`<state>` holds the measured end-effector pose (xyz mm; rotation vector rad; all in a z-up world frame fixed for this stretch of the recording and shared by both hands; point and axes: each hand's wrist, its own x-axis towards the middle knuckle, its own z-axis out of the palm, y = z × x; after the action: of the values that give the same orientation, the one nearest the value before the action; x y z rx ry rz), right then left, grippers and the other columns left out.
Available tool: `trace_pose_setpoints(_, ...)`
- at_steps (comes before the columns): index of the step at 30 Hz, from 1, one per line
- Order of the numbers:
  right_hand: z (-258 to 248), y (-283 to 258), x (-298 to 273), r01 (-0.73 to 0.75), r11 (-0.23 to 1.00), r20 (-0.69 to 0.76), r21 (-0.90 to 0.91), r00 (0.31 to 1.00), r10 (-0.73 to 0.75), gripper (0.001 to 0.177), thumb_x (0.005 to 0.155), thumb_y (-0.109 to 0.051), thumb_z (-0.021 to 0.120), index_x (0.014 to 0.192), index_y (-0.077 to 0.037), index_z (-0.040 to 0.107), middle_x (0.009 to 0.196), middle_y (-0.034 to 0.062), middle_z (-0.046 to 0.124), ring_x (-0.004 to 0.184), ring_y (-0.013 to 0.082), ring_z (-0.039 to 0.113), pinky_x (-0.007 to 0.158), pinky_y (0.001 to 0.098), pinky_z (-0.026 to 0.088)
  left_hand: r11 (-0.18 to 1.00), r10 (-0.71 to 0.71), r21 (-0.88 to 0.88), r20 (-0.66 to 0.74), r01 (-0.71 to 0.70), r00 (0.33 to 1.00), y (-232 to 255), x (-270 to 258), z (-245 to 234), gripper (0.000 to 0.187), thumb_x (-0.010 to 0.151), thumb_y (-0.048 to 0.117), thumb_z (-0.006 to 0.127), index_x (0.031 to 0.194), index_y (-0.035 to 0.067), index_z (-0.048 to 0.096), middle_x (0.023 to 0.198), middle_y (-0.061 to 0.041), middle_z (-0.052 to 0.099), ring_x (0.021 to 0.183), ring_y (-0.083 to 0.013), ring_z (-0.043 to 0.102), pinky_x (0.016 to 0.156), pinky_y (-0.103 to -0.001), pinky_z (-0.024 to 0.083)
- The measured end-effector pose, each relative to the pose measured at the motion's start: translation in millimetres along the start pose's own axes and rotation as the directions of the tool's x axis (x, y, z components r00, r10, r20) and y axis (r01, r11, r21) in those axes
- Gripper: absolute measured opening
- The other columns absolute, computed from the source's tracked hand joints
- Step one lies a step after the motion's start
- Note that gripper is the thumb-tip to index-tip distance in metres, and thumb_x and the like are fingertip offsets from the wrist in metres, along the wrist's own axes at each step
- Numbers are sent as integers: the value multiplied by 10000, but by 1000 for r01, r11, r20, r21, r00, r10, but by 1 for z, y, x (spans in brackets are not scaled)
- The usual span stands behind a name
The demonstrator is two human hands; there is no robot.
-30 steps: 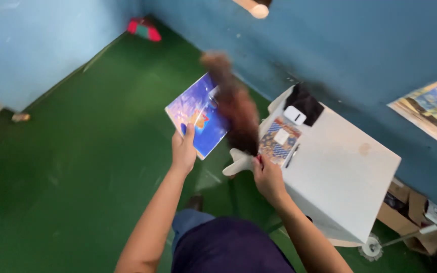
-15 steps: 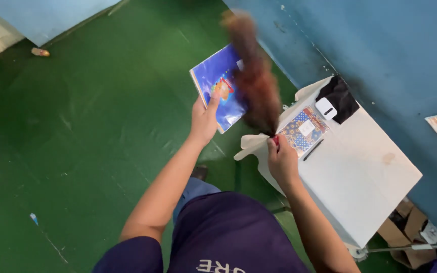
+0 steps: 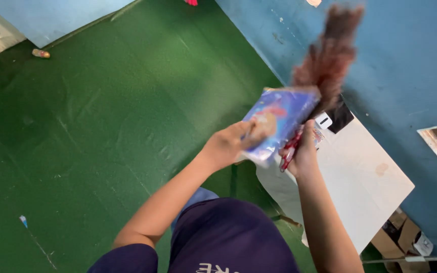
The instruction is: The person is dusting a laptop, books, and other items on a table using a feather duster.
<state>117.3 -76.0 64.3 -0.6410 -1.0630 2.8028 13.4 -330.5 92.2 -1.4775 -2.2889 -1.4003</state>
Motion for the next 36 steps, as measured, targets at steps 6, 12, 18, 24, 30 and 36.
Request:
trace_pose_setpoints(6,61,-8,-15,264,925,-139,-272,941,-309,382,976,-53,632,1342,-6,535,1259,136,667,1144,272,687,995,445,588,917,-345,-272,-178,291,921,-4,-20,15,382,1052,199,657,1413,193,532,1347,-142,592,1248,-243,582,1187,-426,493)
trace_pose_setpoints(12,61,28,-9,375,926,-198,-37,906,-374,364,1025,-14,582,1384,23,539,1275,141,680,1139,267,696,994,431,582,16,-815,-949,170,314,554,-34,-62,53,626,1007,367,533,1513,39,363,1437,-181,504,1260,-304,562,1050,-467,476)
trace_pose_setpoints(18,34,45,-2,236,845,-242,-480,890,-386,396,986,-64,658,1364,-85,542,1047,44,678,727,127,599,531,287,453,-140,-737,-986,161,85,656,-26,-55,63,476,1017,155,589,1459,38,456,1363,-119,625,1194,-216,648,1028,-403,541)
trace_pose_setpoints(24,-33,54,-38,274,528,-83,-804,828,-555,306,1169,-337,437,1086,-51,511,810,106,564,608,189,503,546,333,398,308,-890,-856,-104,416,445,-63,-42,28,491,1044,34,572,1523,44,466,1333,-173,650,1039,-243,600,904,-440,485)
trace_pose_setpoints(30,-5,59,-61,213,-84,229,-973,920,-319,226,966,-275,626,1005,-53,611,781,243,661,725,460,655,629,509,503,372,-786,-926,-276,66,553,-65,-21,14,476,1024,9,567,1478,20,424,1401,-103,588,1245,-184,591,1086,-347,481)
trace_pose_setpoints(36,-18,72,-69,165,-111,190,-980,942,-276,250,955,-310,629,1003,-64,619,792,222,689,757,461,659,668,526,507,374,-788,-917,-235,140,569,-72,-17,22,429,1028,7,567,1444,10,464,1352,-111,610,1192,-202,619,1047,-364,508)
